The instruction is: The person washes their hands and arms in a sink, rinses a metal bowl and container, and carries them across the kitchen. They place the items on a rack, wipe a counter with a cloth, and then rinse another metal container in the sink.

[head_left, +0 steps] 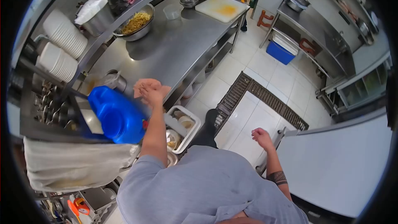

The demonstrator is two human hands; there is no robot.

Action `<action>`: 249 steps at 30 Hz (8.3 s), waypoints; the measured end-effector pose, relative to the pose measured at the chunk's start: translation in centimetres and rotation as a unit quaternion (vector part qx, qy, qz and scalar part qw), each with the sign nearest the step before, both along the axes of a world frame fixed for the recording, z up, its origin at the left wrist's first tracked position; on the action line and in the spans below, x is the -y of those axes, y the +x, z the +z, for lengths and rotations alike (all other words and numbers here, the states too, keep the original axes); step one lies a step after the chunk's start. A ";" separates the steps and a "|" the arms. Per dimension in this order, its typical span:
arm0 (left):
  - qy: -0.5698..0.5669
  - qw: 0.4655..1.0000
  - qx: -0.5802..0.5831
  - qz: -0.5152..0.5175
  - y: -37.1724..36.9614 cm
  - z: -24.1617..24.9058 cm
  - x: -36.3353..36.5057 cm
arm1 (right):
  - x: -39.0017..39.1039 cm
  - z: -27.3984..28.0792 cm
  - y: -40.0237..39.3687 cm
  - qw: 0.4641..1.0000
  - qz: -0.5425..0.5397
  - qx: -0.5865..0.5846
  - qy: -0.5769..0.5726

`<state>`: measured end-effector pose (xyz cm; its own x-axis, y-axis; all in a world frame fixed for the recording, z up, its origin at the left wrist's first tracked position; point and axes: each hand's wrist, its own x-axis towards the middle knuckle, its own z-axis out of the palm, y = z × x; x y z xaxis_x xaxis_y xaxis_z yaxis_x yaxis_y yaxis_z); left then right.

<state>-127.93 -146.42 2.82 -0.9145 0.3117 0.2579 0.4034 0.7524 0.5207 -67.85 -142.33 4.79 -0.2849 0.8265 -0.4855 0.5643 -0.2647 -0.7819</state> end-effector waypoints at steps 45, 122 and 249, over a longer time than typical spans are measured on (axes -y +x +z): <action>-0.085 0.990 -0.095 0.058 9.4 18.6 -32.9 | -65.1 -10.2 -14.6 0.834 0.535 0.058 0.124; -0.007 0.858 0.126 -0.498 1.0 14.9 -56.7 | -72.3 -22.4 -12.1 0.953 0.105 0.131 -0.252; -0.155 0.538 0.748 -0.356 147.9 -0.5 -176.3 | -170.2 -3.9 107.3 0.988 -0.049 -0.140 0.041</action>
